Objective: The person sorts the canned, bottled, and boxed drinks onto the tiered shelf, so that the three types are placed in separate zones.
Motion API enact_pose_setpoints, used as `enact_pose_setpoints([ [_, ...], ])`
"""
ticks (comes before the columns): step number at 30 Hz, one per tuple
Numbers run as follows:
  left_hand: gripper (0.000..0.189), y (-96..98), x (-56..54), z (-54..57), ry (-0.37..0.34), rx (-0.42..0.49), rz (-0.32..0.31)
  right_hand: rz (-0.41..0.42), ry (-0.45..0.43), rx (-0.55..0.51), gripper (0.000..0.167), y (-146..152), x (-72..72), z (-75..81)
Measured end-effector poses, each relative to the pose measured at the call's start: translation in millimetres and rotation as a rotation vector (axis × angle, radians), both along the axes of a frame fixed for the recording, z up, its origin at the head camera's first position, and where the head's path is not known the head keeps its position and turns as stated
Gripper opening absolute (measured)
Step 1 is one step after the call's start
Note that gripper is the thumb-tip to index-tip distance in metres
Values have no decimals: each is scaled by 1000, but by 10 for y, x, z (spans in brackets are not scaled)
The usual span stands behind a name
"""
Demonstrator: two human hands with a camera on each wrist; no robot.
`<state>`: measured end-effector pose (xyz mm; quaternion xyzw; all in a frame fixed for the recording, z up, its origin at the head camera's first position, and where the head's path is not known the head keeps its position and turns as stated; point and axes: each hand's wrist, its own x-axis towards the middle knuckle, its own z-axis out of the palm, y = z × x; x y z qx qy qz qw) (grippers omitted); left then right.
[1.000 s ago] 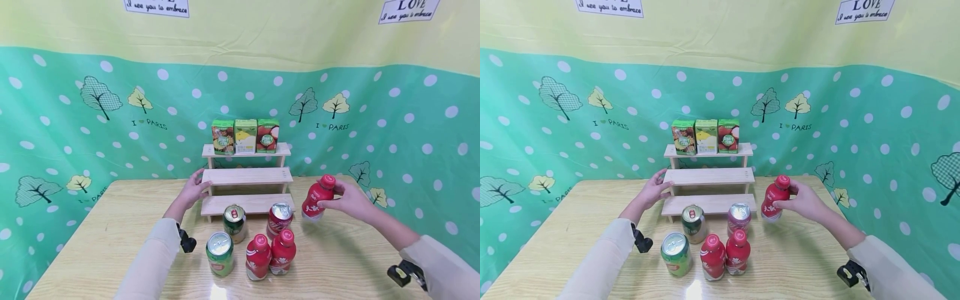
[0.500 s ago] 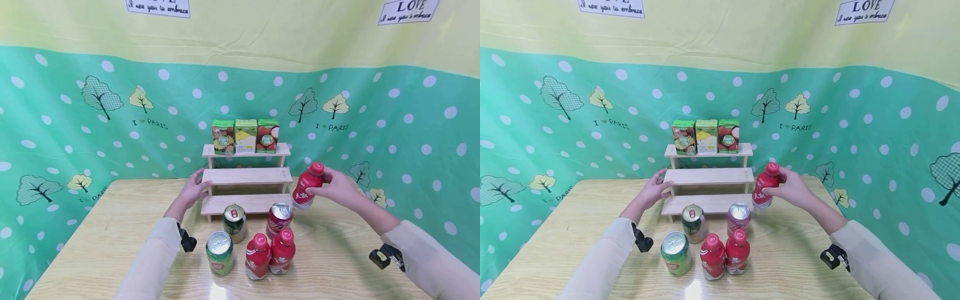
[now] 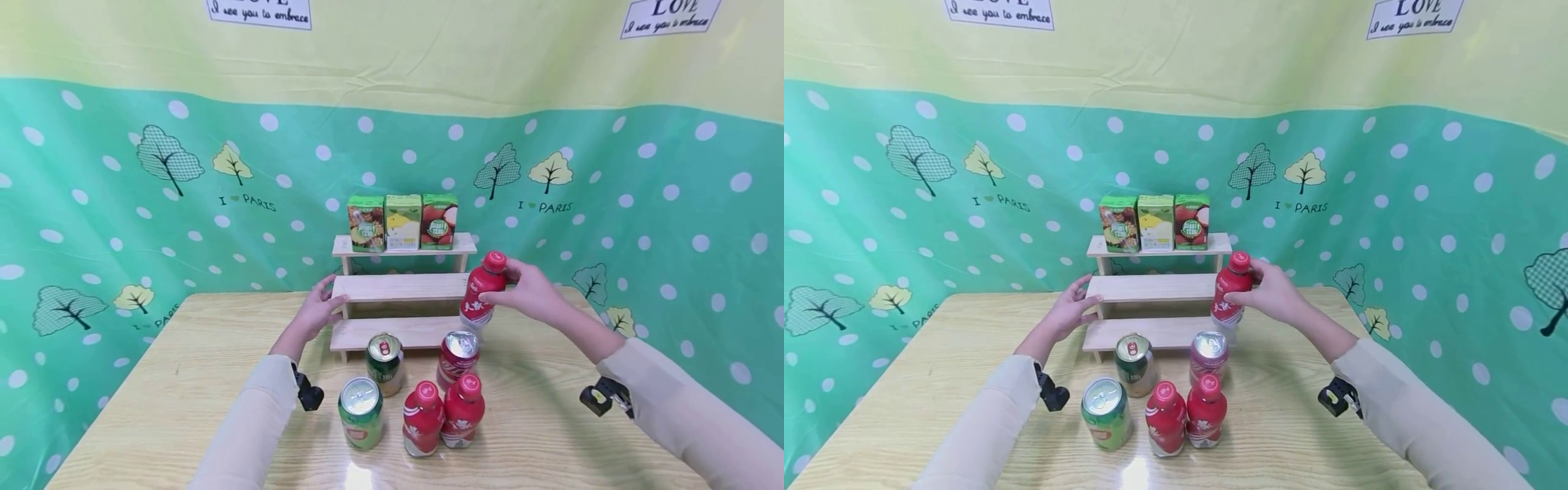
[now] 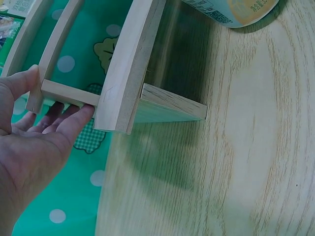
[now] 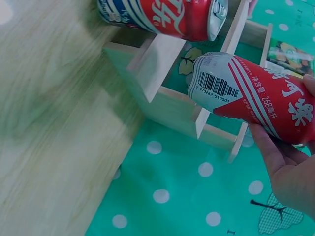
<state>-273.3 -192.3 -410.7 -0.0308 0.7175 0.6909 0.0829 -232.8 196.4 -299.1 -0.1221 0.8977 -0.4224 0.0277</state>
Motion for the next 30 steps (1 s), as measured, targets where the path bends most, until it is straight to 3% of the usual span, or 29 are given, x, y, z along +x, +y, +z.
enact_pose_setpoints([
  [15, 71, 6, 6, 10, 4, 5, -2, 49, -7, -24, 68, -333, -150, 121],
  [21, 72, 19, 71, 131, -19, 37, -12, 69, -7, -20, 67, -477, -207, 153],
  [30, 71, -3, -8, 5, 3, 16, 5, 83, -17, -47, 67, -686, -289, 169],
])
